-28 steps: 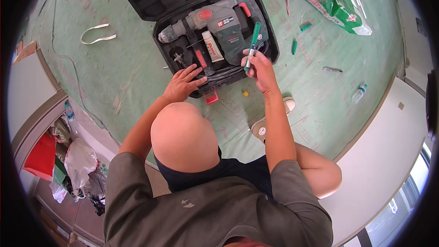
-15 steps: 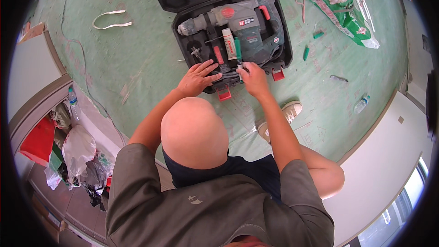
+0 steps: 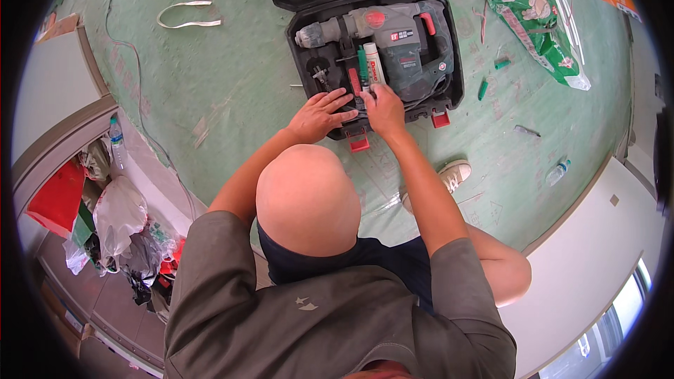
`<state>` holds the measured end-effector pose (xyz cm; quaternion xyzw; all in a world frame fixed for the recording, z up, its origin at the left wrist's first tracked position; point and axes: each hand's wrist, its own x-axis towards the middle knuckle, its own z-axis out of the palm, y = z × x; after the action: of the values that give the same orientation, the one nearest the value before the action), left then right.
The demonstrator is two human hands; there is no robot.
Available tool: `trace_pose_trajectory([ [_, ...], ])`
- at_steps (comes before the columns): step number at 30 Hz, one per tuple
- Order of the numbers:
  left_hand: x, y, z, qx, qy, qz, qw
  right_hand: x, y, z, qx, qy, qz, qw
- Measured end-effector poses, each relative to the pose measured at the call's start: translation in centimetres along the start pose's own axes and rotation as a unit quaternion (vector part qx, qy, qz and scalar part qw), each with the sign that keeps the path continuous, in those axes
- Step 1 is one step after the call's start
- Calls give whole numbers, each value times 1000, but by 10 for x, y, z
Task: Putting a rotary hammer drill and its accessories back into a plastic carrying case.
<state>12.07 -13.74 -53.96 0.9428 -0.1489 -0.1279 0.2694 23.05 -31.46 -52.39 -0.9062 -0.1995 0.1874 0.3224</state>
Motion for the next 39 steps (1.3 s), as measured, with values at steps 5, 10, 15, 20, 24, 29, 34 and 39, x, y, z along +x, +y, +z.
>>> trace_pose_trajectory([
  [5,-3,-2,7,11,51,16,998,5,-27,15,2,-39,-6,999],
  [10,-4,-4,13,-17,81,21,996,9,-28,25,-83,-74,34,993],
  [15,-1,-8,11,-17,96,45,994,-1,-21,26,-41,-68,-19,997],
  [20,-12,-10,10,-40,119,13,992,-39,-9,30,15,-75,-72,994],
  [24,-6,-10,21,-35,189,24,981,-45,-4,29,-59,-49,-123,989],
  [29,-9,7,8,-4,220,-69,973,-33,-5,31,-99,-66,-82,989],
  [34,-9,3,4,-52,189,-85,977,-28,-14,34,-127,-67,-37,989],
  [39,-20,-11,3,-58,181,-71,979,-41,-10,26,-76,-27,-184,980],
])
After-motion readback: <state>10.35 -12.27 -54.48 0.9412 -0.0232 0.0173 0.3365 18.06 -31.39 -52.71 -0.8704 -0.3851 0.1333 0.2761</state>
